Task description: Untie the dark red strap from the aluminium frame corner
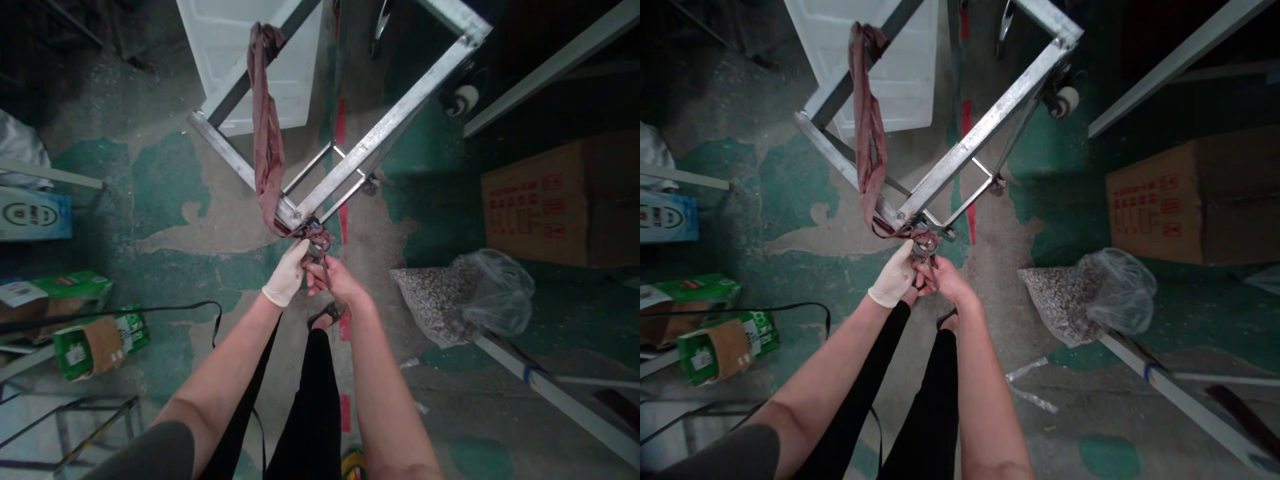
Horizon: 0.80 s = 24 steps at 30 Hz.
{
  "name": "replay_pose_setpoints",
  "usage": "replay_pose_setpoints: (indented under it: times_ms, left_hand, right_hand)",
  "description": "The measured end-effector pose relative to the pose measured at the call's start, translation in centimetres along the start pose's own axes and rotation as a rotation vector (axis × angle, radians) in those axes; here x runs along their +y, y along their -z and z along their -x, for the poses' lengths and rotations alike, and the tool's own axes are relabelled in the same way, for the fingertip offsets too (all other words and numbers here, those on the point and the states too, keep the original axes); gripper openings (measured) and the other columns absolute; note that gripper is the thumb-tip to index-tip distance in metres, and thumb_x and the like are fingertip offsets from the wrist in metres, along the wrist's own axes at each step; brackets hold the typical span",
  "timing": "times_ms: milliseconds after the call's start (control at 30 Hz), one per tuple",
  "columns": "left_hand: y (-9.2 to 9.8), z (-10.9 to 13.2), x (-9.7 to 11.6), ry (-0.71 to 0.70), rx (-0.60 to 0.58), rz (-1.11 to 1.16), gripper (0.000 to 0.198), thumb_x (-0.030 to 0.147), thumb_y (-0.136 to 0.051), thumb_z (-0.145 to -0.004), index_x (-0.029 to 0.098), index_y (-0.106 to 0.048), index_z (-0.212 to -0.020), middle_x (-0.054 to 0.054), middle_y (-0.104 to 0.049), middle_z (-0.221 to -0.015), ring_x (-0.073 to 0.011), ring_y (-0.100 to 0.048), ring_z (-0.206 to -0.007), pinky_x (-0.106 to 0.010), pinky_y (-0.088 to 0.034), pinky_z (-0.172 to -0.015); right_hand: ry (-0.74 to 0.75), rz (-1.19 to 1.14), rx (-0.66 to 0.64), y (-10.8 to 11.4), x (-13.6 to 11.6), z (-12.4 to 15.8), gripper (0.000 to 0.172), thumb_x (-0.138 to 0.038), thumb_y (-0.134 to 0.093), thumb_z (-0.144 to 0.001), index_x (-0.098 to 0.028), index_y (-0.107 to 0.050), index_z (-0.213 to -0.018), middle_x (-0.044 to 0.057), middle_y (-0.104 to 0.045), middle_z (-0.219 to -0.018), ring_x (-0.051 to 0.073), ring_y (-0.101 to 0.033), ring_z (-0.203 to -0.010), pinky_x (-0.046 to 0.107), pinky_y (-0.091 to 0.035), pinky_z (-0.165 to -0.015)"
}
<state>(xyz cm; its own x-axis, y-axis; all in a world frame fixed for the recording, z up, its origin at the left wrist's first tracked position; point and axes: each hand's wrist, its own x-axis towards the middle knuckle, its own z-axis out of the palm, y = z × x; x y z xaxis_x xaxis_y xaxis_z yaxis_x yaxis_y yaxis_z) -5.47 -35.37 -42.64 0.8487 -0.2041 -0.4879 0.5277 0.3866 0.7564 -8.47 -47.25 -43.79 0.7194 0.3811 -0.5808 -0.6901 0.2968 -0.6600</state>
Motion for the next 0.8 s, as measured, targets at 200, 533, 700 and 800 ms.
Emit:
replay_pose_setpoints:
  times_ms: [200, 533, 700, 800]
  left_hand:
    - [-1.6, -0.4, 0.8, 0.063, 0.023, 0.173, 0.04, 0.045, -0.085, -0.072, 0.018, -0.072, -0.098, -0.003, -0.074, -0.105, -0.017, -0.069, -0.102, -0.027, -0.053, -0.095]
    - [-3.0, -0.4, 1.2, -0.007, 0.175, 0.087, 0.045, 0.047, -0.088, -0.065, 0.016, -0.07, -0.092, -0.002, -0.073, -0.089, -0.0129, -0.068, -0.081, -0.024, -0.052, -0.078]
    - [-3.3, -0.5, 1.1, -0.021, 0.197, 0.091, 0.05, 0.052, -0.09, -0.059, 0.016, -0.071, -0.088, -0.001, -0.073, -0.085, -0.0117, -0.067, -0.077, -0.023, -0.053, -0.077]
    - [-3.2, -0.7, 1.2, 0.006, 0.189, 0.124, 0.051, 0.049, -0.092, -0.056, 0.016, -0.073, -0.09, -0.002, -0.075, -0.092, -0.0132, -0.069, -0.084, -0.024, -0.054, -0.083]
  right_hand:
    - [0.114, 0.139, 0.242, 1.8, 0.1, 2.6, 0.043, -0.048, -0.073, -0.073, -0.02, -0.062, -0.103, 0.001, -0.066, -0.082, 0.012, -0.059, -0.067, 0.026, -0.052, -0.064]
    - [0.312, 0.462, 0.745, -2.8, -1.7, 4.4, 0.033, -0.049, -0.074, -0.075, -0.023, -0.063, -0.092, -0.003, -0.058, -0.061, 0.016, -0.053, -0.055, 0.027, -0.043, -0.058]
    - [0.424, 0.314, 0.751, -1.9, -1.9, 4.0, 0.028, -0.048, -0.058, -0.088, -0.023, -0.058, -0.077, -0.002, -0.06, -0.068, 0.015, -0.056, -0.062, 0.026, -0.045, -0.061]
    - [0.474, 0.297, 0.794, 0.3, -2.5, 3.9, 0.035, -0.051, -0.052, -0.09, -0.021, -0.057, -0.074, -0.001, -0.06, -0.067, 0.015, -0.056, -0.064, 0.026, -0.045, -0.065]
